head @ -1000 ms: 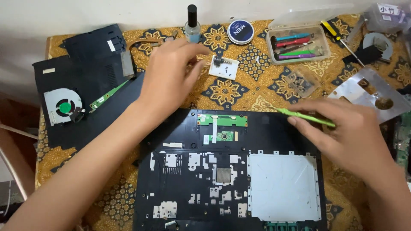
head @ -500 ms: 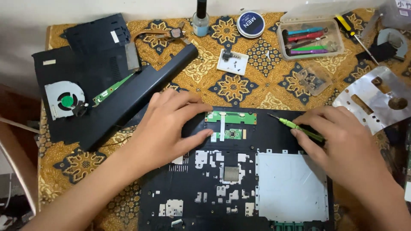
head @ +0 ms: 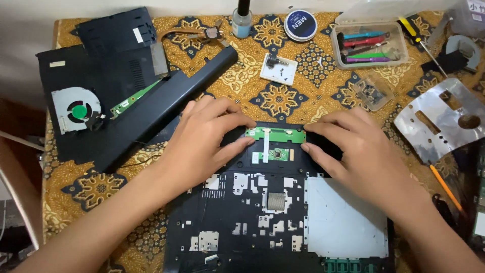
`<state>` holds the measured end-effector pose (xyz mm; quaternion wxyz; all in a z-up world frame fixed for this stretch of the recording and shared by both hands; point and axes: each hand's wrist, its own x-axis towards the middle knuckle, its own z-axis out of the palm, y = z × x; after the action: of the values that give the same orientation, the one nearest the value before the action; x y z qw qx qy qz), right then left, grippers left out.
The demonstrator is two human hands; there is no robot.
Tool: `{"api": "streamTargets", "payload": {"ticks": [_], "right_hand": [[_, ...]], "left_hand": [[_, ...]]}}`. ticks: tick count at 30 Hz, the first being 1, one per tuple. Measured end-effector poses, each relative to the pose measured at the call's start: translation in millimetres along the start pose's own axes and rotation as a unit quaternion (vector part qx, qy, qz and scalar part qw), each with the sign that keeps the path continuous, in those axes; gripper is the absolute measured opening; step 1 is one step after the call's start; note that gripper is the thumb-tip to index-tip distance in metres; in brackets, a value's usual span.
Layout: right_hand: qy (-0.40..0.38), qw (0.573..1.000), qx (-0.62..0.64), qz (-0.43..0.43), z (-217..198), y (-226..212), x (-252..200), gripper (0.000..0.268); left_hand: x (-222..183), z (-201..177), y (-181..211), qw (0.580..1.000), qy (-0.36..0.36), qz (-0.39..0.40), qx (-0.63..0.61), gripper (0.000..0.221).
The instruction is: Disassembling a laptop to access internal components, including removing the motherboard and disconnecting ribbon cables.
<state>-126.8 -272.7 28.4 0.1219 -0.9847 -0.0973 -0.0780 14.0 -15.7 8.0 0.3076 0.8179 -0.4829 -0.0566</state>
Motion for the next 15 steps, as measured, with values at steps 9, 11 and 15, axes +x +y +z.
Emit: {"api": "streamTargets", "payload": {"ticks": [9, 11, 15], "right_hand": [[0.036, 0.998, 0.015, -0.049, 1.5, -0.5, 2.8, 0.028], [0.049, 0.996, 0.000, -0.071, 0.9, 0.9, 2.6, 0.028], [0.077, 0.991, -0.021, -0.104, 0.6, 1.9, 3.8, 0.027]], "left_hand": [[-1.7, 0.8, -2.3, 0.999, 0.019, 0.038, 0.007, 0.022], [-2.6, 1.7, -2.6, 0.998, 0.030, 0.050, 0.019, 0.023], [-4.4, 2.1, -3.1, 0.997, 0.043, 0.063, 0.027, 0.023]]}}
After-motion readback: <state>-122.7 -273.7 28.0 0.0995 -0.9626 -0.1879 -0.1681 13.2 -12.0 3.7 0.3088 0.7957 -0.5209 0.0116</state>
